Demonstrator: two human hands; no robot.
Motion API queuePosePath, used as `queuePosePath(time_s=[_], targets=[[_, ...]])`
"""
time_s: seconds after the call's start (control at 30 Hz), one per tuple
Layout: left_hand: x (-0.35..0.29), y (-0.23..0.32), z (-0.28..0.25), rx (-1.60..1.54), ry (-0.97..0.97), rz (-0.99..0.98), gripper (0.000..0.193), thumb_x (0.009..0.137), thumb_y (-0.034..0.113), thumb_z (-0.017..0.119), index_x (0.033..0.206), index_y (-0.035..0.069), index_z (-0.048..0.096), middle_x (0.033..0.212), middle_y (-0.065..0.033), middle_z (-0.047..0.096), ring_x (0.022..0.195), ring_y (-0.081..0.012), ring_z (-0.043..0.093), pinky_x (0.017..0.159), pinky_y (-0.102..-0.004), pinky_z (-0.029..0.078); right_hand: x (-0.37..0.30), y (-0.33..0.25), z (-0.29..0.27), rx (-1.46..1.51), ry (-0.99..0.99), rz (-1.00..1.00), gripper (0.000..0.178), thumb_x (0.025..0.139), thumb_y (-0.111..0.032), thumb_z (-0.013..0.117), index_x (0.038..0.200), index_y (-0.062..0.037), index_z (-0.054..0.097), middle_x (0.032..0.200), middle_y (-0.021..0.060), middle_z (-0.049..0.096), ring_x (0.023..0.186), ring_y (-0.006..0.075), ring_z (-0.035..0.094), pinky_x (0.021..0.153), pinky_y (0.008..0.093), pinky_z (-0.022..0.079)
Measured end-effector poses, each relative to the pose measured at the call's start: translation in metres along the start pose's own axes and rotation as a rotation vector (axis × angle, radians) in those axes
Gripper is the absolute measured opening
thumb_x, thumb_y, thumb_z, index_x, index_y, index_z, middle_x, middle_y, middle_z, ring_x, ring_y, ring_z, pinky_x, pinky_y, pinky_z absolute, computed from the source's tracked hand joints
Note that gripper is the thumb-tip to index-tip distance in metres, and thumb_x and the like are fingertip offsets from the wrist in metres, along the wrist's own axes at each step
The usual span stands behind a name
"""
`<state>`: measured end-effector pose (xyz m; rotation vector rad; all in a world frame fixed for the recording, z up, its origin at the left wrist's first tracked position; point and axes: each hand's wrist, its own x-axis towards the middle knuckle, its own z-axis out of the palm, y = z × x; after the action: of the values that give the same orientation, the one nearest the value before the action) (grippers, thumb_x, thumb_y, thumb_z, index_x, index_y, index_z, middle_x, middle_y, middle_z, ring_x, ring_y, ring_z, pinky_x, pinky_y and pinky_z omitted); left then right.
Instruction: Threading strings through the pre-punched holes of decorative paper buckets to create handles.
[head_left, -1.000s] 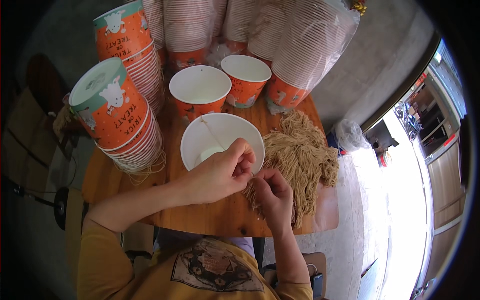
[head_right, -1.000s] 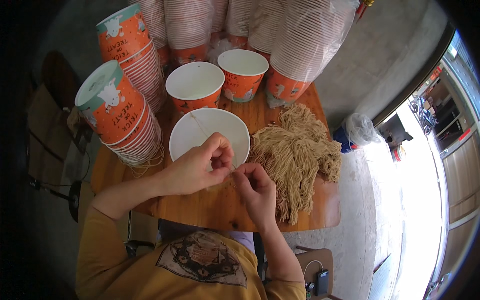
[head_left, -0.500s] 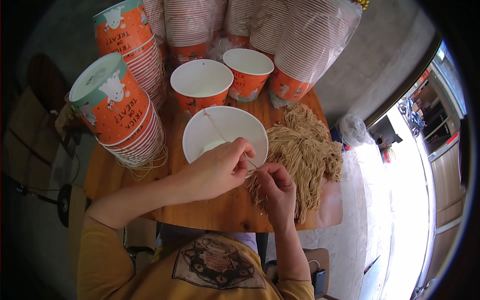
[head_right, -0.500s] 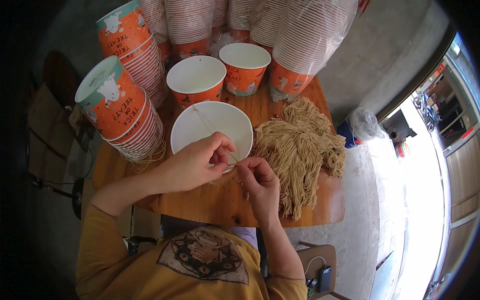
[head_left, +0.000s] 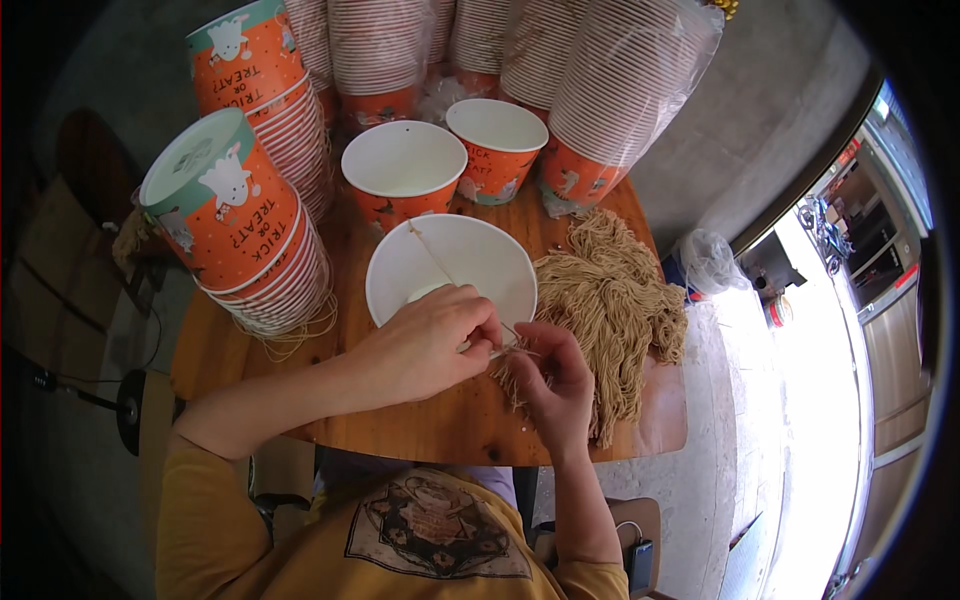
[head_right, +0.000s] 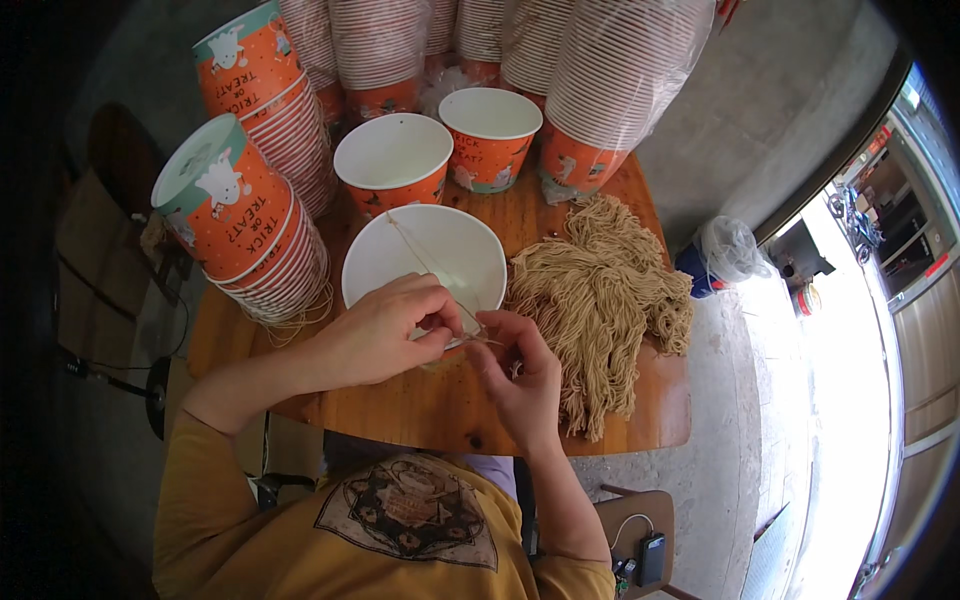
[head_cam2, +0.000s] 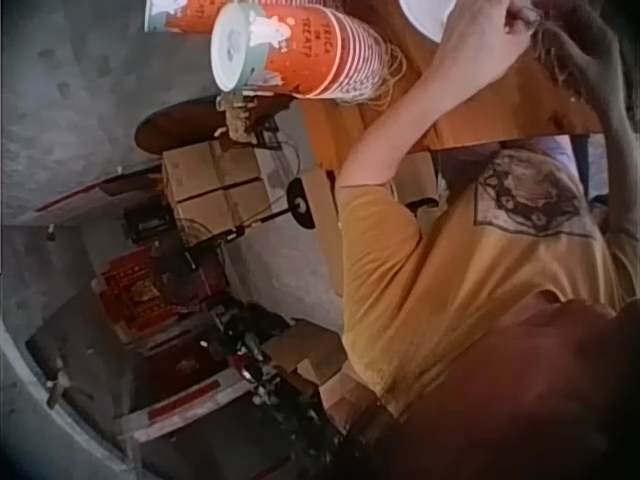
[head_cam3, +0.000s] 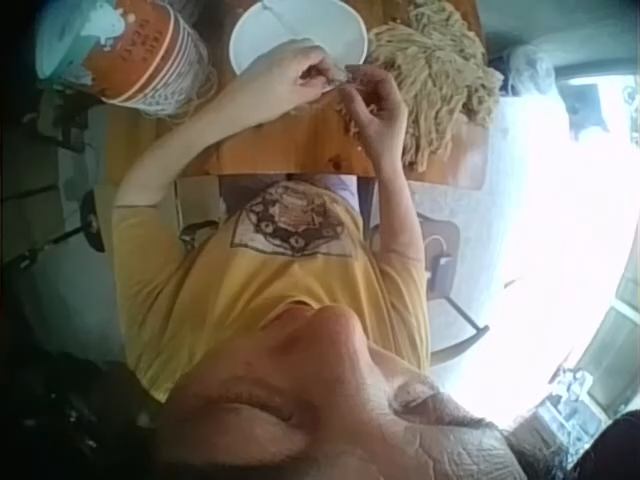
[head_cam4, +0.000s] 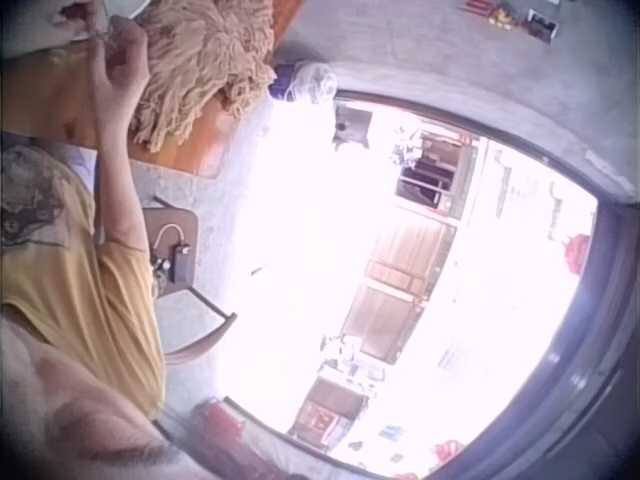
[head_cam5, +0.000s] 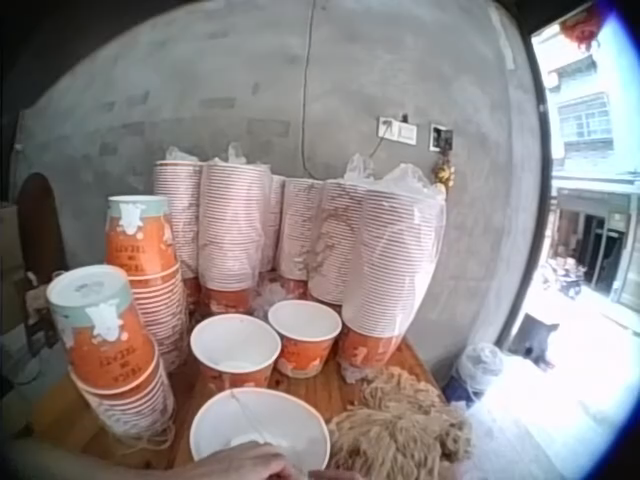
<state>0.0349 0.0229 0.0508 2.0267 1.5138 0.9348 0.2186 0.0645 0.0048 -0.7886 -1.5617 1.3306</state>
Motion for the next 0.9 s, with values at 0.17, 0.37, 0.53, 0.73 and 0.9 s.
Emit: queuePosePath(time_s=[0.17, 0.37, 0.53, 0.73, 0.9], targets=[[0.0021, 0.0026, -0.0004, -0.113, 0.008, -0.053, 0.009, 0.083, 0.008, 0.061, 0.087, 0.001, 0.057, 0.087, -0.0112, 0.059, 0.086, -0.0279, 0.059, 0.076, -0.0382, 0.048, 0.0034, -0.0093, 0.0038, -0.527, 0.006, -0.293, 0.02, 0.079, -0.005, 0.074, 0.097, -0.0068, 0.065, 0.068, 0.0008, 0.052, 0.059, 0.0113, 0.047, 0.054, 0.0259, 0.041], [0.0024, 0.0035, -0.0022, -0.122, 0.013, -0.076, 0.008, 0.084, 0.008, 0.061, 0.085, 0.0, 0.058, 0.085, -0.0116, 0.06, 0.083, -0.0277, 0.06, 0.074, -0.0379, 0.049, 0.0046, -0.0103, 0.005, -0.671, 0.06, -0.433, 0.016, 0.077, -0.006, 0.074, 0.089, -0.0083, 0.064, 0.066, 0.0017, 0.051, 0.057, 0.017, 0.048, 0.053, 0.0317, 0.042], [0.0017, 0.0002, -0.002, -0.073, 0.005, -0.055, 0.009, 0.085, 0.007, 0.063, 0.09, 0.002, 0.06, 0.086, -0.0064, 0.055, 0.077, -0.0168, 0.056, 0.068, -0.03, 0.047, 0.0048, -0.0088, 0.0057, -0.683, 0.067, -0.454, 0.015, 0.076, -0.004, 0.072, 0.085, -0.0084, 0.061, 0.066, 0.0015, 0.051, 0.058, 0.0173, 0.049, 0.053, 0.0323, 0.042], [0.0009, -0.0021, 0.0004, -0.074, 0.018, -0.027, 0.009, 0.084, 0.007, 0.063, 0.09, 0.002, 0.06, 0.085, -0.0066, 0.056, 0.078, -0.0179, 0.056, 0.069, -0.0306, 0.047, 0.0036, -0.0101, 0.0075, -0.695, 0.07, -0.496, 0.018, 0.076, -0.003, 0.071, 0.088, -0.0086, 0.059, 0.069, 0.0019, 0.053, 0.06, 0.019, 0.051, 0.055, 0.0326, 0.044], [0.0007, -0.0012, -0.0005, -0.068, 0.02, -0.02, 0.009, 0.084, 0.007, 0.063, 0.089, 0.002, 0.059, 0.085, -0.0068, 0.056, 0.078, -0.0184, 0.056, 0.069, -0.0308, 0.047, 0.0042, -0.0094, 0.0046, -0.73, 0.038, -0.526, 0.02, 0.073, -0.002, 0.071, 0.089, -0.0081, 0.059, 0.073, 0.0037, 0.055, 0.064, 0.0224, 0.053, 0.057, 0.0346, 0.045]])
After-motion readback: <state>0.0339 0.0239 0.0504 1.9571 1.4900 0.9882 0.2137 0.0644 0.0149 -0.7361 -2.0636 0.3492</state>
